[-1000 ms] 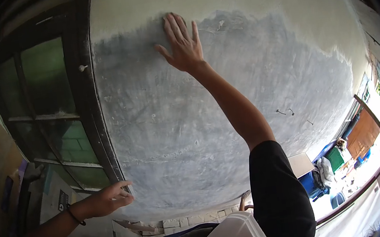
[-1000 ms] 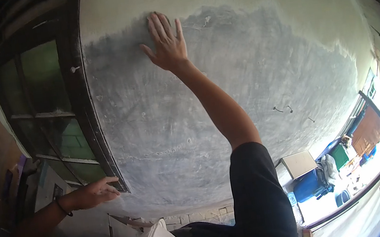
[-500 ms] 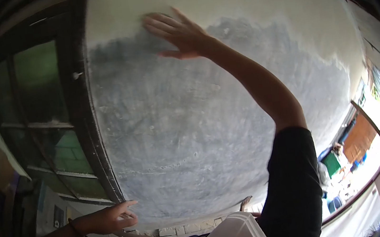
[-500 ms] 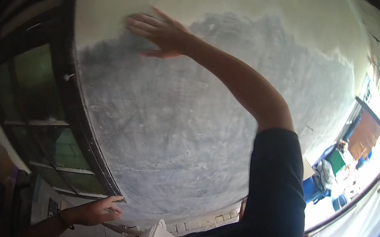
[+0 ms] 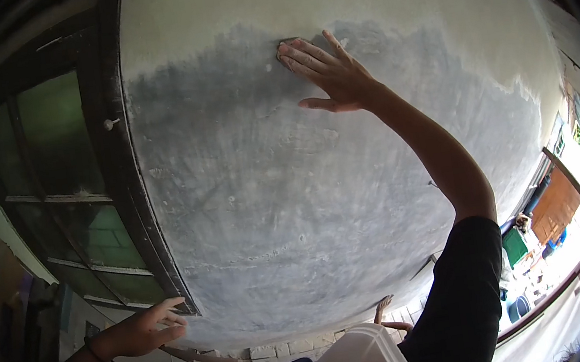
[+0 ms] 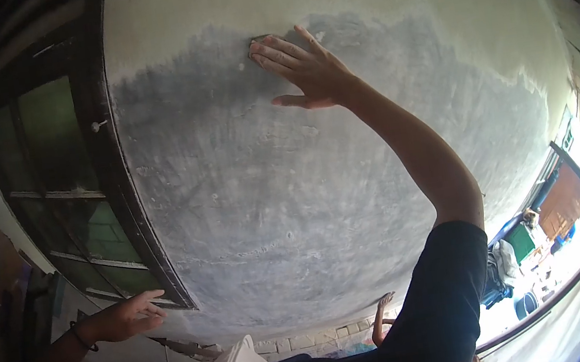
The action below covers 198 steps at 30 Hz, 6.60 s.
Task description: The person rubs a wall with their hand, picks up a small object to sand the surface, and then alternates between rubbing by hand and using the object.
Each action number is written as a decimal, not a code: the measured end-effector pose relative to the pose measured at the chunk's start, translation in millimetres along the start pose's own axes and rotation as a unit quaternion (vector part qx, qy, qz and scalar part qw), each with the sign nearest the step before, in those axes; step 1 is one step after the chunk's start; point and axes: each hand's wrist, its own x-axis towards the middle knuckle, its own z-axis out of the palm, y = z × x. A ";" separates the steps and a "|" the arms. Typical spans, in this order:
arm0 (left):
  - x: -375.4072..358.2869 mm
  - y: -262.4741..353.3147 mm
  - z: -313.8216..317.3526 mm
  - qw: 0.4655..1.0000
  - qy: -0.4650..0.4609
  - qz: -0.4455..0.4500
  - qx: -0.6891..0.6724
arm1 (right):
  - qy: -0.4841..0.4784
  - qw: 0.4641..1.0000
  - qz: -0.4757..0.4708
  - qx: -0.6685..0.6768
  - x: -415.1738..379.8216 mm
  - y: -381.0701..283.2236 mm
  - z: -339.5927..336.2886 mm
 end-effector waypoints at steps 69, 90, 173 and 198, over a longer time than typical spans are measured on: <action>4.9 -16.0 7.7 0.990 0.009 0.060 0.131 | 0.012 1.000 0.013 0.000 3.6 -6.2 -2.2; -6.4 -29.1 14.0 0.985 0.003 0.056 0.162 | 0.031 0.999 0.002 -0.019 61.9 -17.4 -3.2; 3.0 -65.1 8.3 0.974 0.035 0.097 0.202 | 0.053 0.984 -0.161 0.060 171.9 -67.6 -19.0; 13.7 -58.2 13.7 0.977 0.009 0.062 0.205 | 0.040 0.993 -0.113 -0.015 183.8 -87.4 -29.6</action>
